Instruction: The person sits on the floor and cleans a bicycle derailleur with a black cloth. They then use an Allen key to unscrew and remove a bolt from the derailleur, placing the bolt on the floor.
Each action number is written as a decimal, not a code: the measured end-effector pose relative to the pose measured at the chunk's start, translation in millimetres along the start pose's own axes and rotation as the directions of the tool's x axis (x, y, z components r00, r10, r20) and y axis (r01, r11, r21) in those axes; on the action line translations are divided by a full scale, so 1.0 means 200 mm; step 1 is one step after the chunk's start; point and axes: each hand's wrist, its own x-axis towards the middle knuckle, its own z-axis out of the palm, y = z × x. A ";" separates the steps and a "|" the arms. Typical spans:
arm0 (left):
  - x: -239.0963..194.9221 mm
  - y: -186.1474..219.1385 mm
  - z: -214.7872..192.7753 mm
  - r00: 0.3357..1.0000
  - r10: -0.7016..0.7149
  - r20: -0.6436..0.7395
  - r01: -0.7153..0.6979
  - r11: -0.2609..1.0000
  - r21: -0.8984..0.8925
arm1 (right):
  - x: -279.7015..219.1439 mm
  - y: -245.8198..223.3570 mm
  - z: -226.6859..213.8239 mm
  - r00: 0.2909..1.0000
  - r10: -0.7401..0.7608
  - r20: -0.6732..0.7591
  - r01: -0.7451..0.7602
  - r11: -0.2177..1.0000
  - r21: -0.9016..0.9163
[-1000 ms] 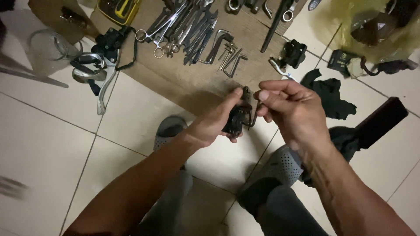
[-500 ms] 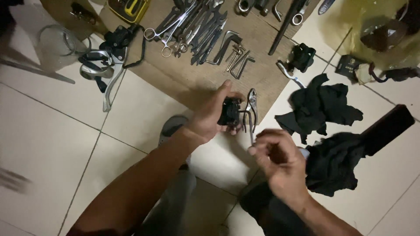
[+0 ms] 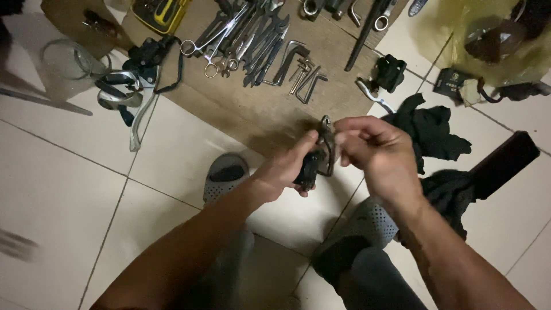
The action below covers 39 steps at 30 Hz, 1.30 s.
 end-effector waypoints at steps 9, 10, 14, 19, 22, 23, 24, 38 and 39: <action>0.05 0.04 -0.09 0.990 0.110 -0.089 -0.120 0.986 -0.116 | -0.25 0.10 0.07 0.832 -0.477 0.283 0.545 0.797 -0.261; 0.02 0.04 -0.08 0.989 0.125 -0.073 -0.134 0.981 -0.143 | -0.28 0.14 0.07 0.839 -0.506 0.199 0.539 0.824 -0.175; 0.03 0.03 -0.15 0.979 0.173 0.104 -0.159 0.979 -0.130 | -0.26 0.32 -0.05 0.890 -0.403 0.211 0.424 0.903 -0.064; 0.07 0.01 -0.12 0.967 0.180 0.181 -0.160 0.980 -0.118 | -0.14 0.40 -0.20 0.991 -0.032 0.128 0.044 0.994 -0.095; -0.01 0.08 -0.04 0.986 0.117 0.117 -0.107 0.991 -0.084 | 0.02 0.38 -0.21 0.997 0.035 0.070 -0.048 0.981 0.189; -0.01 0.09 -0.03 0.985 0.119 0.122 -0.110 0.991 -0.082 | 0.04 0.32 -0.21 0.997 0.031 0.066 -0.043 0.981 0.188; -0.01 0.10 -0.04 0.977 0.161 0.137 -0.156 0.987 -0.047 | 0.07 0.27 -0.19 0.998 0.043 0.042 -0.051 0.980 0.192; -0.08 0.32 0.08 0.829 0.550 -0.106 -0.503 0.814 0.291 | -0.21 -0.21 0.07 0.791 -0.602 0.107 0.601 0.731 -0.323; -0.11 0.34 0.08 0.801 0.593 -0.075 -0.550 0.780 0.297 | -0.26 -0.20 0.06 0.805 -0.578 0.133 0.585 0.737 -0.339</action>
